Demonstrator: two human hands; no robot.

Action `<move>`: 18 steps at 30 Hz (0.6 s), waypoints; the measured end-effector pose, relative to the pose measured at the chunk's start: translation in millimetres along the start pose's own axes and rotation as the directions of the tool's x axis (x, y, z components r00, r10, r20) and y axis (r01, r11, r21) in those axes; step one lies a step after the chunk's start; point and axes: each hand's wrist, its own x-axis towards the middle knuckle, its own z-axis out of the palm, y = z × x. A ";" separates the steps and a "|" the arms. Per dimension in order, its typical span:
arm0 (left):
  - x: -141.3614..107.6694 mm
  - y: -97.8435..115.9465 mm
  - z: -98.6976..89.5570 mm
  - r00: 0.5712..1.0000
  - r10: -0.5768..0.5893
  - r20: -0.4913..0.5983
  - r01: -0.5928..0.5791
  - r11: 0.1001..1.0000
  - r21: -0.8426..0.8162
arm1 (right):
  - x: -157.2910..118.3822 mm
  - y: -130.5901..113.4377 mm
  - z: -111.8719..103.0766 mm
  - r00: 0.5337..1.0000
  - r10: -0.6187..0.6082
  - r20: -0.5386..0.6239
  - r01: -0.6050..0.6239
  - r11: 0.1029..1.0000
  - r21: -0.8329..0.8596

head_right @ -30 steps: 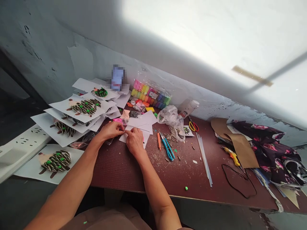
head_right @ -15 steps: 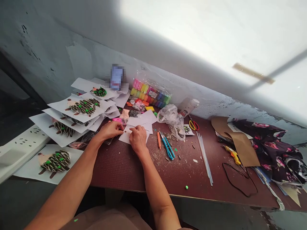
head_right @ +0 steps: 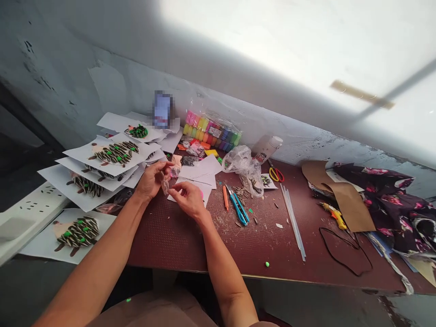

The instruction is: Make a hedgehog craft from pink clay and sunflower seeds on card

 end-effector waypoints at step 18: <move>-6.4 -0.7 4.1 0.972 -0.059 0.227 0.057 0.998 0.015 | 5.7 6.0 -8.6 0.972 -0.012 -0.233 0.038 0.993 0.108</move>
